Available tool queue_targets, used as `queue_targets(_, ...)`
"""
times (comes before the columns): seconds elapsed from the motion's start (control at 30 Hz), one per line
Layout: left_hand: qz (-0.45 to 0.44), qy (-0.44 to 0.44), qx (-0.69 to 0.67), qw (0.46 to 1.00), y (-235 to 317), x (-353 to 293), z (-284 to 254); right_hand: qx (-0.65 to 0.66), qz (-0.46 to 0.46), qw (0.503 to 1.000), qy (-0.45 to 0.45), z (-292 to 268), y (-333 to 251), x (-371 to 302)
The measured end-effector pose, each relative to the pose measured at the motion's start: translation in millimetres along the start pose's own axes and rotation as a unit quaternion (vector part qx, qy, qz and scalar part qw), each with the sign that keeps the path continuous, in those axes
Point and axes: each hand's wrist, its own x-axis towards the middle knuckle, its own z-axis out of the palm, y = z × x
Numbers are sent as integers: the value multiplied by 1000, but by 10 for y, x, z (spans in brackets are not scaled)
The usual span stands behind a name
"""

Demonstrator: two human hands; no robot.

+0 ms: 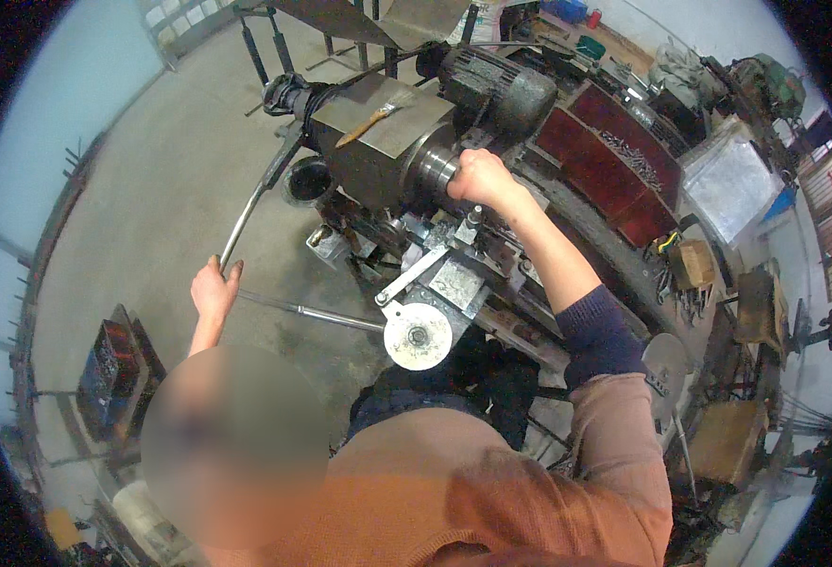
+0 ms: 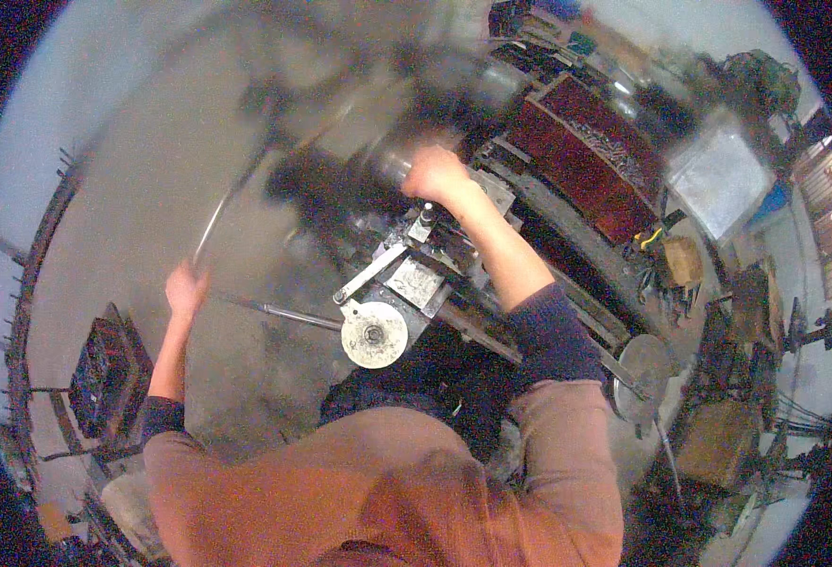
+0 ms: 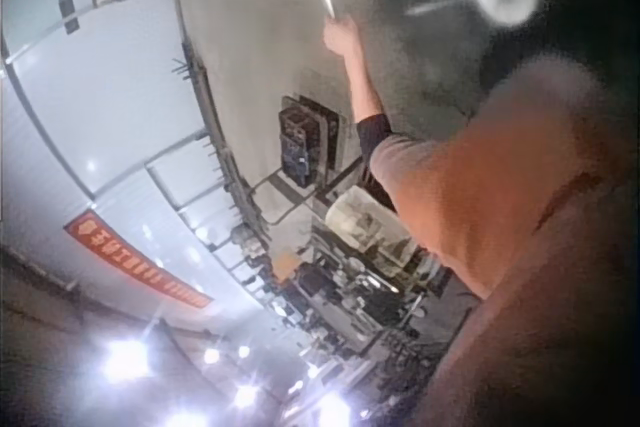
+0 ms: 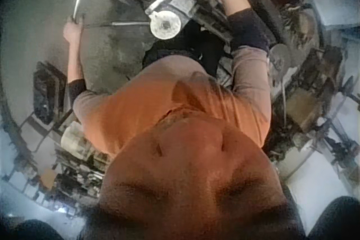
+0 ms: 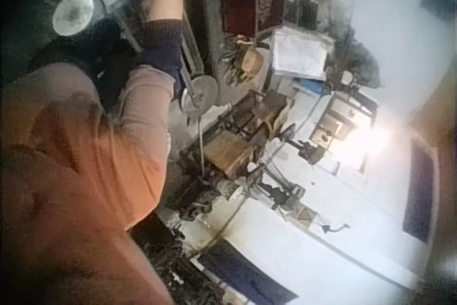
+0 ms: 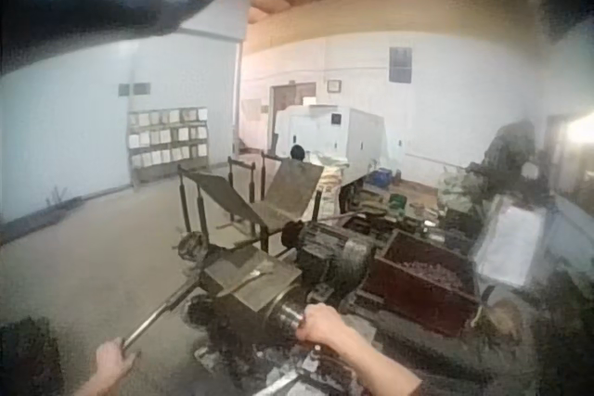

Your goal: The person operates a metal lathe, repeatedly loading small cylindrical metal parts into the chuck, engaging the machine, and removing the finished parts. The person handles the parts by hand and uses the lathe controls to shape them.

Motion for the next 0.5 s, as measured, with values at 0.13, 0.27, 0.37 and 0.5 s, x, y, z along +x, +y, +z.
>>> queue_targets(0.13,118,-21,42,992,252,136,-327,49,-74,994,62,-171,53,-237)
queue_targets(0.27,93,-93,-544,829,1366,170,-786,187,-242,932,196,-321,-149,-713)
queue_targets(0.37,148,-257,-665,685,2238,141,-853,191,-252,922,225,-351,-394,-924)
queue_targets(0.5,97,-406,-801,429,2937,0,-465,191,-250,904,289,-281,-335,-986)
